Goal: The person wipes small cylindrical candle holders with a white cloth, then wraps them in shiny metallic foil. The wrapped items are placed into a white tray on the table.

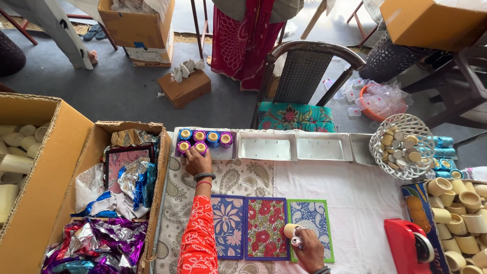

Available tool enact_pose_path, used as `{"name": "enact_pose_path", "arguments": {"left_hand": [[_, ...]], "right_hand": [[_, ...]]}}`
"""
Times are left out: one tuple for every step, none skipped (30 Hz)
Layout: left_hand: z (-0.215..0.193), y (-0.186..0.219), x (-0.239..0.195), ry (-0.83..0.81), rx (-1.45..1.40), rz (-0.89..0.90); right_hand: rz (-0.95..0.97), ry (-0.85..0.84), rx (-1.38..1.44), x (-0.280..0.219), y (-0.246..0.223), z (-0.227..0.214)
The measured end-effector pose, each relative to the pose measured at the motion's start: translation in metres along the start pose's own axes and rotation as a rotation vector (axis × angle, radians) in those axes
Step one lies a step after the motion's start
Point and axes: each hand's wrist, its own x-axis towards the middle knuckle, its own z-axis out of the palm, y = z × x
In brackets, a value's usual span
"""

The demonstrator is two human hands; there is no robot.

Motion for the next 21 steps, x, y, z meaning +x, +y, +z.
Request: {"name": "enact_pose_path", "arguments": {"left_hand": [[-0.002,-0.002,0.001,0.001,0.003,0.002],[-0.003,-0.004,0.002,-0.030,-0.008,0.014],[-0.005,-0.006,0.004,-0.061,-0.019,0.027],[-0.006,-0.006,0.004,-0.060,-0.016,0.025],[-0.007,-0.006,0.004,-0.070,-0.009,0.023],[-0.008,-0.006,0.005,-0.080,-0.003,0.020],[-0.006,-0.008,0.004,-0.079,-0.001,0.019],[-0.002,-0.009,0.003,-0.057,-0.011,0.024],[0.001,-0.011,0.002,-0.035,-0.020,0.029],[0.000,-0.011,0.001,-0.035,-0.020,0.028],[0.000,-0.012,0.001,-0.042,-0.020,0.030],[0.000,-0.013,-0.001,-0.051,-0.019,0.033],[0.001,-0.013,-0.001,-0.053,-0.018,0.033],[0.001,-0.014,-0.001,-0.056,-0.002,0.026],[0.002,-0.014,-0.001,-0.058,0.014,0.018],[-0.002,-0.012,-0.001,-0.059,0.016,0.017],[-0.007,-0.010,-0.001,-0.058,0.014,0.032],[-0.012,-0.009,-0.001,-0.057,0.014,0.046],[-0.011,-0.010,-0.001,-0.057,0.017,0.044],[-0.010,-0.011,-0.001,-0.051,0.022,0.059],[-0.009,-0.012,-0.001,-0.045,0.027,0.075]], "right_hand": [[0.000,-0.001,0.003,0.000,0.000,0.001],[-0.045,0.032,0.020,0.000,0.000,0.002],[-0.091,0.065,0.037,0.000,-0.001,0.003],[-0.093,0.063,0.038,0.000,-0.004,0.002],[-0.113,0.078,0.051,0.001,-0.007,0.002],[-0.133,0.094,0.064,0.001,-0.010,0.001],[-0.135,0.092,0.065,0.002,-0.011,0.002],[-0.097,0.061,0.053,0.002,-0.011,0.003],[-0.059,0.031,0.041,0.003,-0.012,0.004],[-0.060,0.030,0.040,0.003,-0.012,0.003],[-0.068,0.034,0.048,0.003,-0.011,0.003],[-0.074,0.037,0.057,0.002,-0.011,0.002],[-0.072,0.036,0.057,0.002,-0.012,0.002],[-0.070,0.035,0.058,0.002,-0.012,0.001],[-0.067,0.033,0.058,0.003,-0.013,0.001],[-0.067,0.031,0.059,0.003,-0.012,0.002],[-0.081,0.050,0.046,0.003,-0.010,0.004],[-0.096,0.066,0.033,0.003,-0.009,0.005],[-0.098,0.063,0.034,0.002,-0.007,0.007],[-0.077,0.039,0.020,0.003,-0.006,0.009],[-0.056,0.016,0.006,0.003,-0.004,0.011]]}}
